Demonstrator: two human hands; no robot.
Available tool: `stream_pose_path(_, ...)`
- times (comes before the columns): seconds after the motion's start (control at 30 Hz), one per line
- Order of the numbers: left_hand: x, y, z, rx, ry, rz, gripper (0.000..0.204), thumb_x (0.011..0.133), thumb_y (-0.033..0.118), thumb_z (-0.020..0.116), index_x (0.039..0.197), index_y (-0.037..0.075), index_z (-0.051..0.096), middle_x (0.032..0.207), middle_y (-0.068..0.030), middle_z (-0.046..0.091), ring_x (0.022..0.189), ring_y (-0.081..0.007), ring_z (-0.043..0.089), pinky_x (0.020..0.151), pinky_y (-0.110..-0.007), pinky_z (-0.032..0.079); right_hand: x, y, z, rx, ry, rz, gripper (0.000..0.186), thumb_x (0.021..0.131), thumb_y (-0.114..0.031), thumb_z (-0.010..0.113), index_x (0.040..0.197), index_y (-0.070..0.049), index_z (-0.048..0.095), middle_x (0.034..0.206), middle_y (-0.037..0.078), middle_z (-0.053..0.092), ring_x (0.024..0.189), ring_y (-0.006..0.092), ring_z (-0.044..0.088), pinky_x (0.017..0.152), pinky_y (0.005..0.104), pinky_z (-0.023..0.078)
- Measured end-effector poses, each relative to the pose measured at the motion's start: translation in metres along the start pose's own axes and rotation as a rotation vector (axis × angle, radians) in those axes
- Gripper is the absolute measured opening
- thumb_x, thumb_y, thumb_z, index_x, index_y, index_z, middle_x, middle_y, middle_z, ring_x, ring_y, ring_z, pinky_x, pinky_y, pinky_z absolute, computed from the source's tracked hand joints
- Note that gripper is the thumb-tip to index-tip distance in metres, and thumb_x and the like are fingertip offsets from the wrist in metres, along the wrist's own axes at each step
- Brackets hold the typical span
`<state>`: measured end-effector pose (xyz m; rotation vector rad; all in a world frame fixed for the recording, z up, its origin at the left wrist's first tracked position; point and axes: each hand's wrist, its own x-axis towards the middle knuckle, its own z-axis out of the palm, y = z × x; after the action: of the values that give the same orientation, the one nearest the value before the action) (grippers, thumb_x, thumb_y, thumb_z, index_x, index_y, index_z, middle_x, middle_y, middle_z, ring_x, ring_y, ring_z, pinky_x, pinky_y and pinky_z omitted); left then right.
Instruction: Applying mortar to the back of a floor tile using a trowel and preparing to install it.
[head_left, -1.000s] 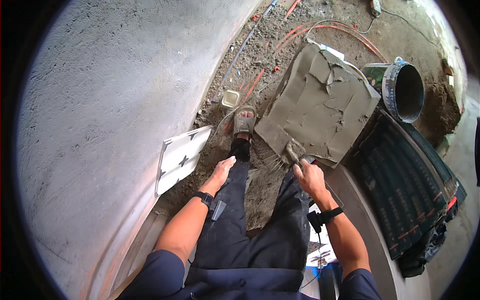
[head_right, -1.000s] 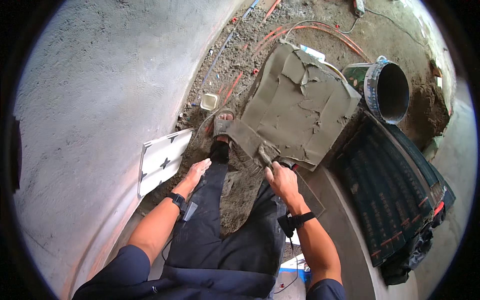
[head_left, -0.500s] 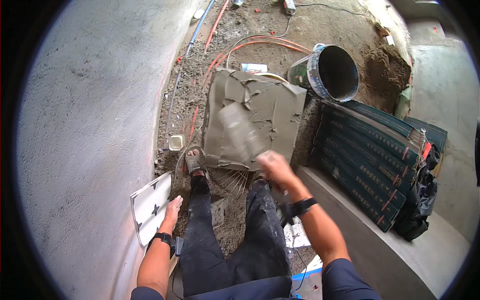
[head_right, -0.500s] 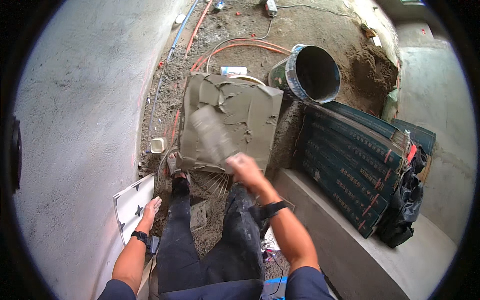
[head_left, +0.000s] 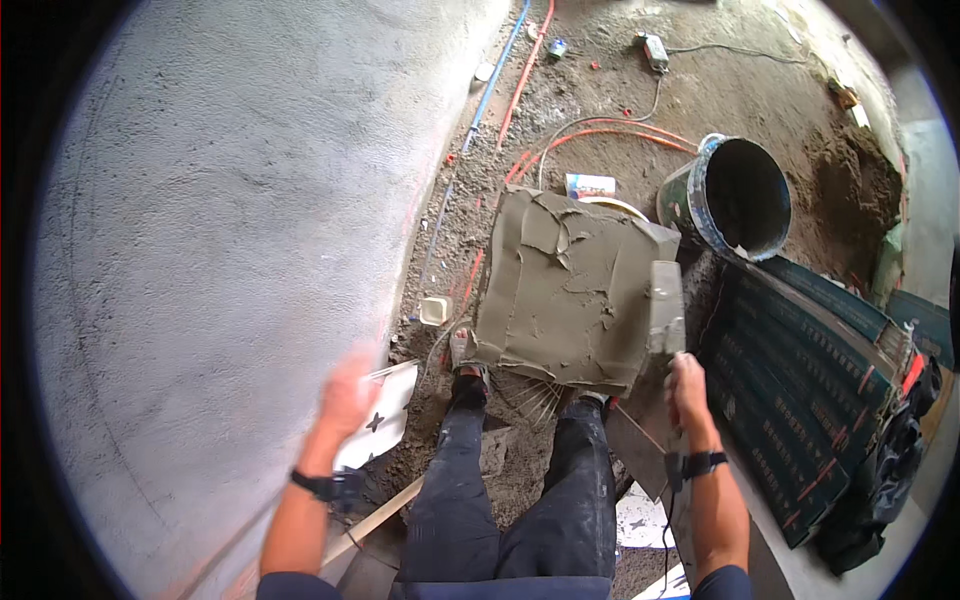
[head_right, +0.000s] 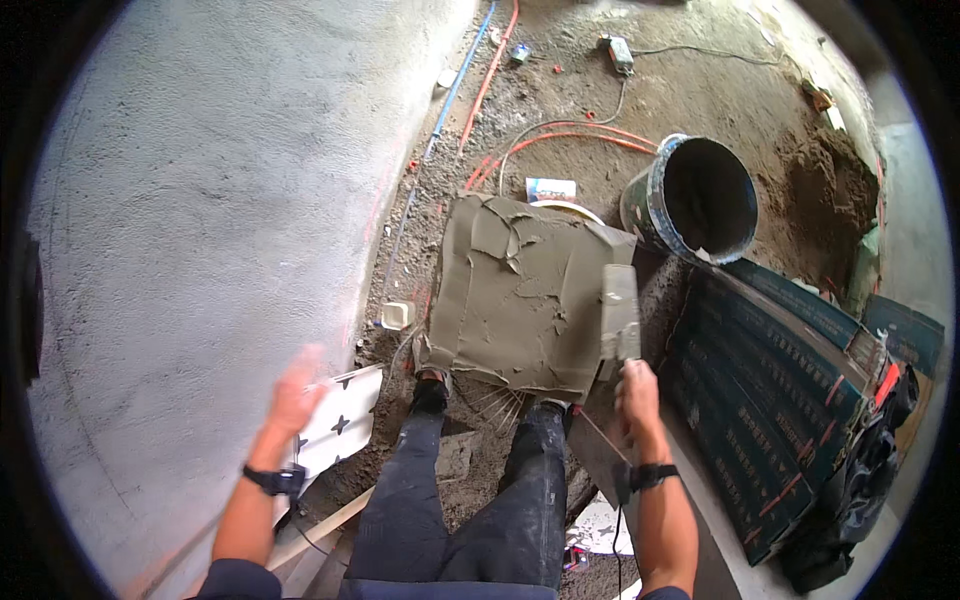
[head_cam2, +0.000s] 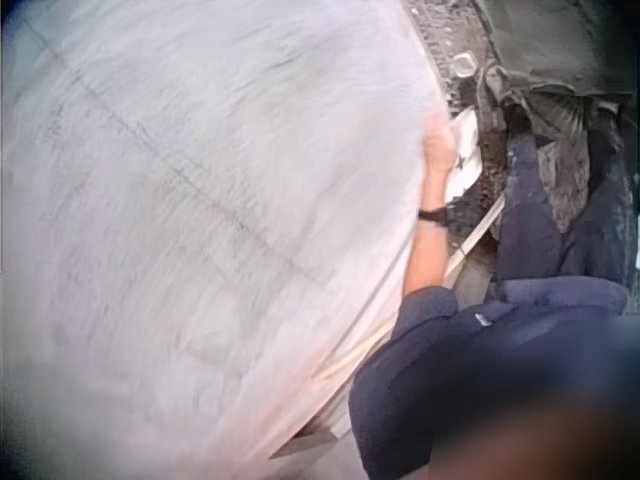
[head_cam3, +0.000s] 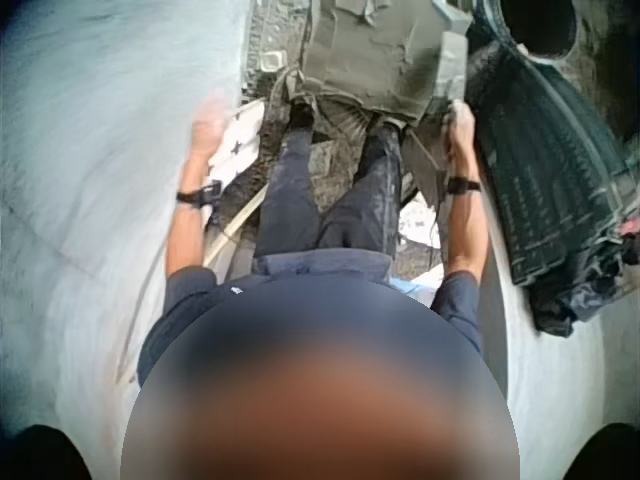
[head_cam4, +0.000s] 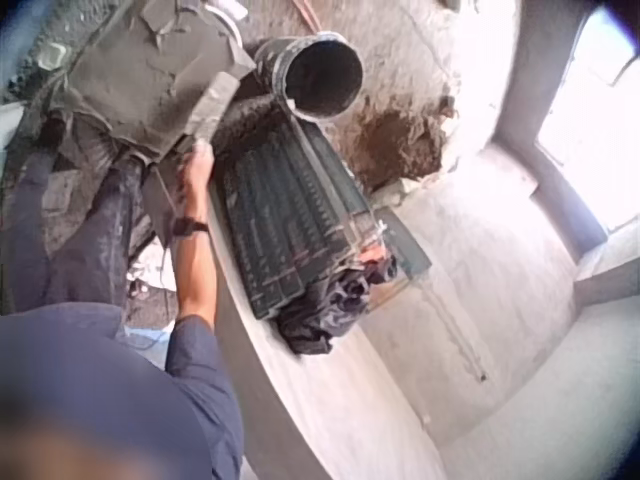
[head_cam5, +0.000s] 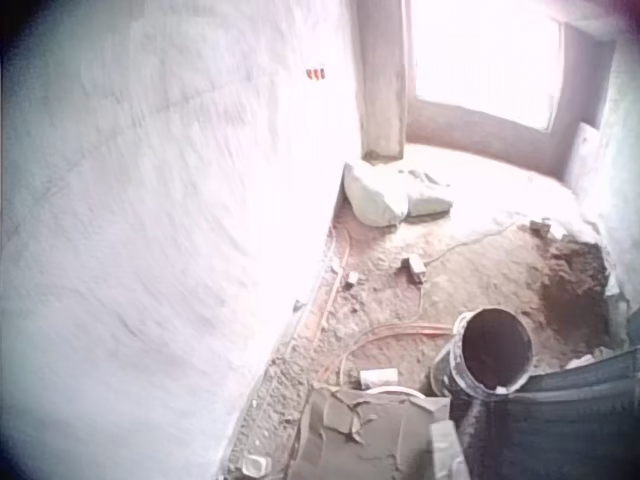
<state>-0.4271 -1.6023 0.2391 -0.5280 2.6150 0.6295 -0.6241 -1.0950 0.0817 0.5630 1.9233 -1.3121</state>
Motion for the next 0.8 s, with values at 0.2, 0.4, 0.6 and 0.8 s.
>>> stream_pose_path(0.2,-0.034,0.02,-0.199,0.688,0.423,-0.013,0.057,0.083,0.007,0.052,0.139,0.004,0.045,0.148,-0.0154,0.039,0.141,-0.0328,0.027,0.116,-0.045,0.02,0.014,-0.101,0.116,-0.727,-0.141,-0.413,0.038,0.096,-0.038,0.049,0.094,0.0,0.047,0.079,0.027,0.061,0.078,0.0476,0.058,0.068,0.0539,0.044)
stream_pose_path(0.4,-0.07,-0.041,-0.242,1.048,0.588,-0.027,0.061,0.08,0.01,0.057,0.14,0.008,0.045,0.151,-0.0121,0.036,0.141,-0.0349,0.027,0.116,-0.051,0.015,0.072,-0.159,0.216,-0.903,-0.134,-0.511,0.045,0.095,-0.041,0.047,0.092,0.003,0.051,0.086,0.03,0.063,0.088,0.0474,0.059,0.077,0.0548,0.045)
stream_pose_path(0.6,-0.057,-0.056,-0.236,1.222,0.672,0.06,0.056,0.083,0.015,0.058,0.138,0.011,0.05,0.15,-0.0103,0.038,0.141,-0.0326,0.03,0.116,-0.049,0.016,0.081,-0.163,0.29,-0.828,-0.423,-0.267,0.052,0.096,-0.047,0.045,0.097,0.004,0.055,0.091,0.03,0.064,0.091,0.0471,0.06,0.079,0.0528,0.045)
stream_pose_path(0.8,-0.062,-0.065,-0.238,1.162,0.652,0.146,0.044,0.085,0.02,0.057,0.128,0.01,0.059,0.143,-0.0109,0.047,0.137,-0.0353,0.036,0.117,-0.047,0.014,0.023,-0.105,0.321,-0.688,-0.271,-0.404,0.043,0.093,-0.042,0.052,0.092,0.001,0.049,0.085,0.03,0.062,0.085,0.0496,0.058,0.073,0.0559,0.044)
